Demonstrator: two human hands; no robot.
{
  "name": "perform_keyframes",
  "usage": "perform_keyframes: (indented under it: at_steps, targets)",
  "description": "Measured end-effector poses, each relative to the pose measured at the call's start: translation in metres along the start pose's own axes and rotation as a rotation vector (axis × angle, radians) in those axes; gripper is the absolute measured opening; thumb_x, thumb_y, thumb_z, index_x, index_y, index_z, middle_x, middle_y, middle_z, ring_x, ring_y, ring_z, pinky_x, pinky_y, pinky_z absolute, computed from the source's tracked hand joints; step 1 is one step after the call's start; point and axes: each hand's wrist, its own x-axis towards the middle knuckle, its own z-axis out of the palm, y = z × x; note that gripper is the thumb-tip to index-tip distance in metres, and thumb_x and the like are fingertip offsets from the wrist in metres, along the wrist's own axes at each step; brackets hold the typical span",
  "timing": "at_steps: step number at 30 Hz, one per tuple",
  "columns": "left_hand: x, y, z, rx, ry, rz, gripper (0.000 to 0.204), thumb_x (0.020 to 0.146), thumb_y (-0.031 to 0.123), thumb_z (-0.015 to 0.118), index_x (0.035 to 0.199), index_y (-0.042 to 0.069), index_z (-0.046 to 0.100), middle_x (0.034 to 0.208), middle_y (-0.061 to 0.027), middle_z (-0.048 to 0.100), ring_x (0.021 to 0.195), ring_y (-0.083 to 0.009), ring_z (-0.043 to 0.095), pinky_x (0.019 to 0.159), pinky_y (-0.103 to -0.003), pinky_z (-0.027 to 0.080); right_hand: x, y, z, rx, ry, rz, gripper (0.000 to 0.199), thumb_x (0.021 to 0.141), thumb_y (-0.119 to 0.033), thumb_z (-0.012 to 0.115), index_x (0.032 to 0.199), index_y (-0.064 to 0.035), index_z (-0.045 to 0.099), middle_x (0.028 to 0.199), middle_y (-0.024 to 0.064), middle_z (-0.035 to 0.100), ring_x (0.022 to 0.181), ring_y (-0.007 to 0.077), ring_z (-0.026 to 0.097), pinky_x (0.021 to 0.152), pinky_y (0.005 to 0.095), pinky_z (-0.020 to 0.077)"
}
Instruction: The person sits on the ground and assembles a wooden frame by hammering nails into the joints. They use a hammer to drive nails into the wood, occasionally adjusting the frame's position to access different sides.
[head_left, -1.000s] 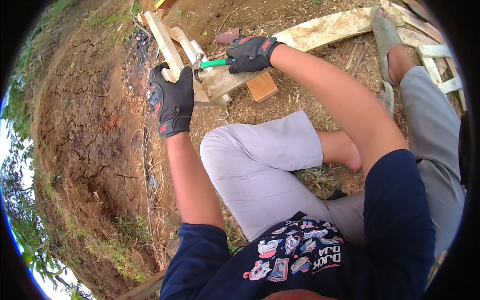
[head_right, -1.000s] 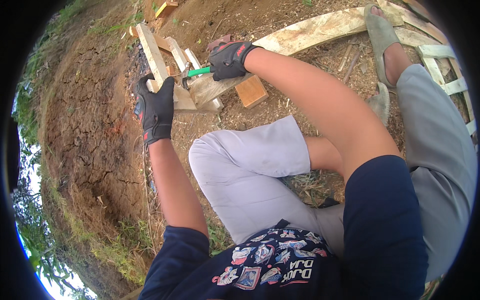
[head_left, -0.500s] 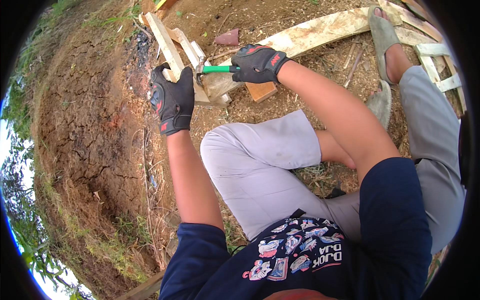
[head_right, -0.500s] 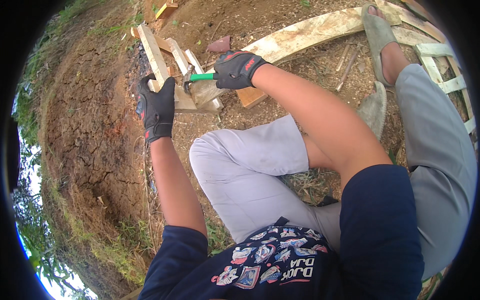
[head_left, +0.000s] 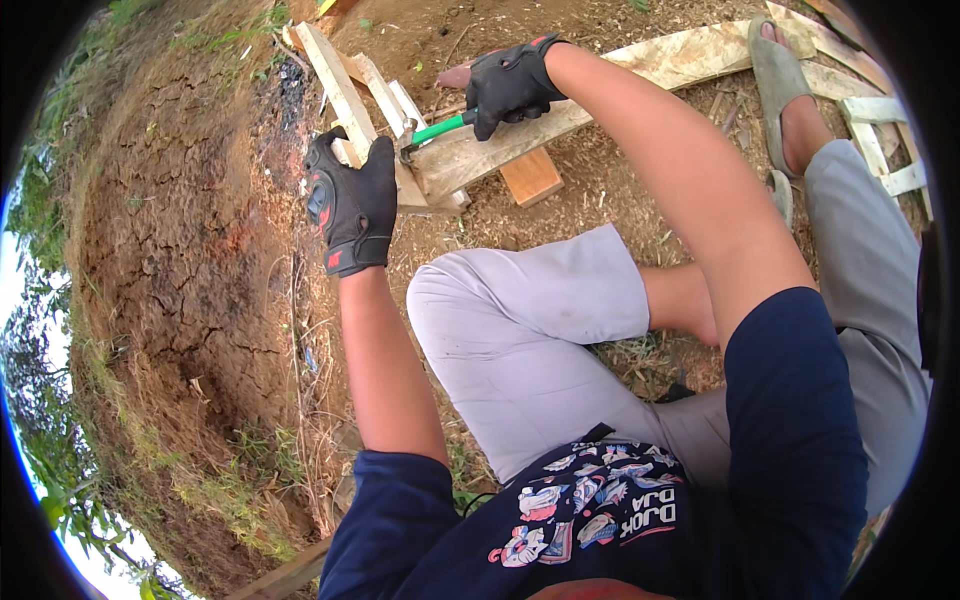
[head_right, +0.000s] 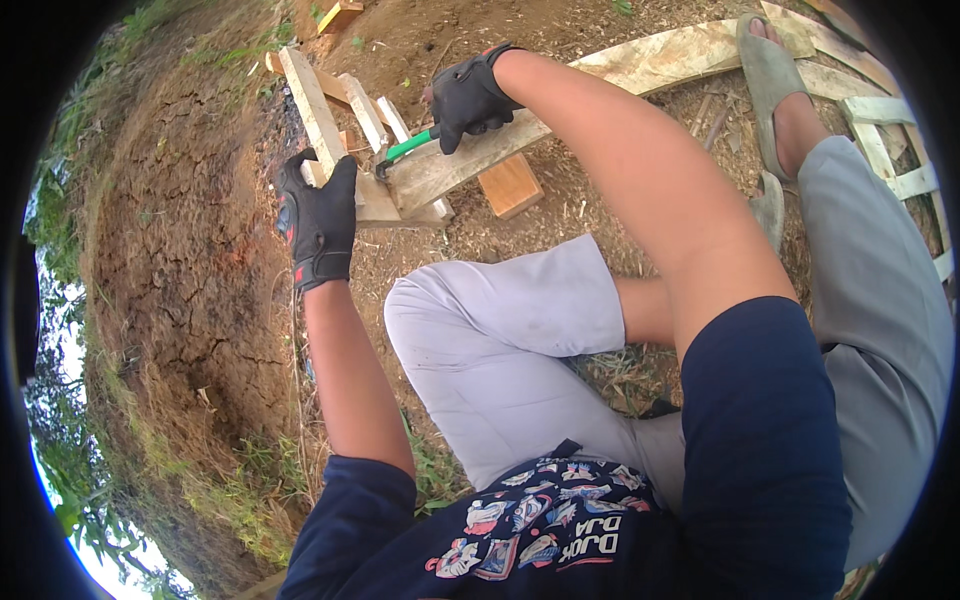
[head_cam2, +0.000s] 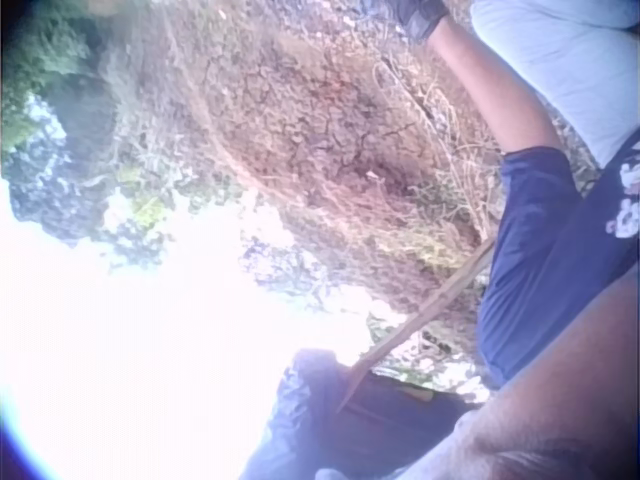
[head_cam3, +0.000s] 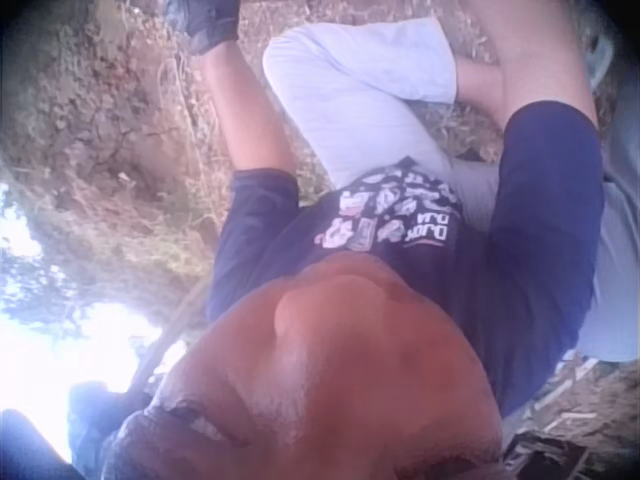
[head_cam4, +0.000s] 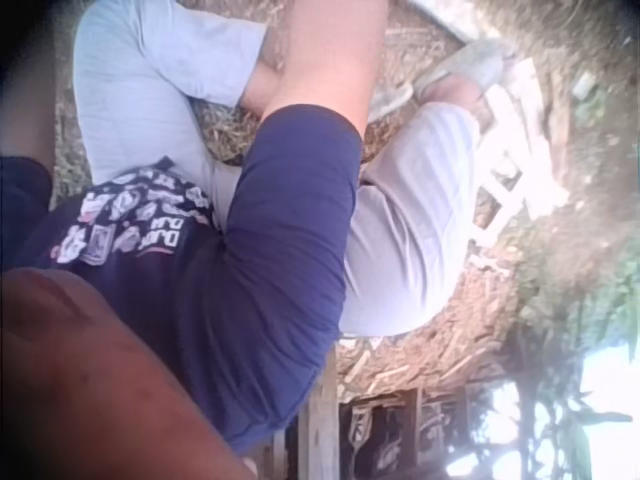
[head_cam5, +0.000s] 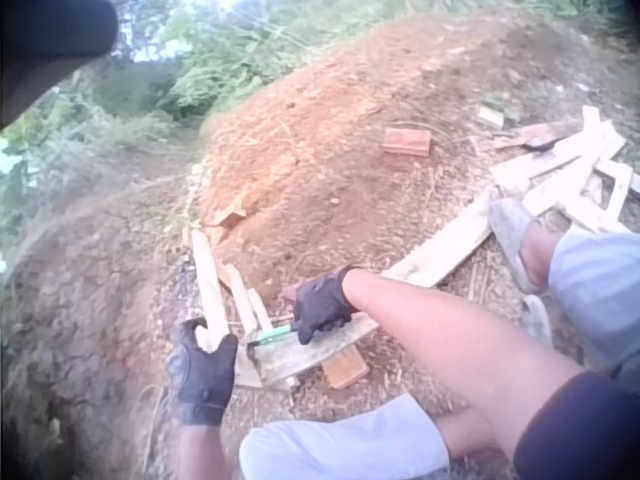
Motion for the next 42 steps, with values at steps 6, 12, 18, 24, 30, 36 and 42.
perform_keyframes:
  at_steps: [6,12,18,24,30,36,42]
  targets:
    - [-0.003,0.000,-0.006,-0.029,-0.029,-0.057,0.069,0.084,0.046,0.081,0.137,0.007,0.058,0.114,-0.0225,0.074,0.102,-0.0388,0.074,0.091,-0.048,0.056,-0.015,-0.019,0.011,-0.055,0.052,0.042,0.062,0.091,-0.026,0.078,0.146,-0.0107,0.054,0.070,0.0047,0.057,0.051,0.0170,0.052,0.045,0.0349,0.0439]
    - [0.003,-0.001,-0.002,-0.119,-0.061,-0.075,0.067,0.088,0.048,0.079,0.135,0.005,0.057,0.109,-0.0216,0.075,0.099,-0.0372,0.074,0.090,-0.048,0.056,-0.014,0.020,0.089,-0.498,0.590,-0.165,0.027,0.094,-0.031,0.066,0.111,-0.0098,0.068,0.107,0.0191,0.074,0.102,0.0387,0.072,0.088,0.0521,0.0571]
    - [0.029,-0.015,-0.012,-0.091,-0.246,-0.195,0.079,0.091,0.066,0.066,0.137,0.002,0.064,0.122,-0.0285,0.074,0.113,-0.0453,0.072,0.098,-0.050,0.054,-0.029,0.001,0.118,-0.550,0.707,-0.044,0.028,0.101,-0.026,0.055,0.122,-0.0090,0.061,0.107,0.0186,0.075,0.101,0.0370,0.074,0.087,0.0507,0.0578]
    - [0.063,-0.032,-0.006,-0.126,-0.356,-0.193,0.062,0.090,0.048,0.066,0.135,0.005,0.068,0.123,-0.0256,0.075,0.116,-0.0431,0.071,0.101,-0.048,0.053,-0.006,-0.010,0.145,-0.398,0.923,0.057,0.025,0.100,-0.027,0.057,0.117,-0.0113,0.066,0.104,0.0196,0.075,0.101,0.0370,0.074,0.087,0.0523,0.0584]
    - [0.039,-0.006,0.002,-0.069,-0.165,-0.237,0.057,0.092,0.046,0.058,0.132,0.006,0.068,0.120,-0.0269,0.075,0.117,-0.0447,0.070,0.104,-0.051,0.051,-0.009,-0.044,0.157,0.096,1.055,0.116,0.033,0.101,-0.034,0.059,0.117,-0.0069,0.067,0.108,0.0234,0.074,0.104,0.0437,0.071,0.092,0.0553,0.0562]
    - [0.038,-0.003,-0.007,-0.098,-0.216,-0.196,0.061,0.099,0.053,0.056,0.135,0.005,0.068,0.127,-0.0260,0.073,0.121,-0.0431,0.069,0.105,-0.051,0.051,-0.042,-0.045,0.219,0.055,1.001,-0.117,0.035,0.108,-0.036,0.049,0.116,-0.0052,0.064,0.102,0.0258,0.072,0.100,0.0476,0.069,0.087,0.0583,0.0533]
    - [0.056,-0.023,-0.004,-0.065,-0.272,-0.094,0.060,0.100,0.051,0.055,0.136,0.005,0.068,0.128,-0.0256,0.072,0.122,-0.0443,0.067,0.105,-0.050,0.051,-0.041,-0.028,0.234,-0.066,0.957,-0.096,0.032,0.110,-0.033,0.047,0.110,-0.0050,0.063,0.097,0.0221,0.074,0.090,0.0446,0.071,0.079,0.0572,0.0555]
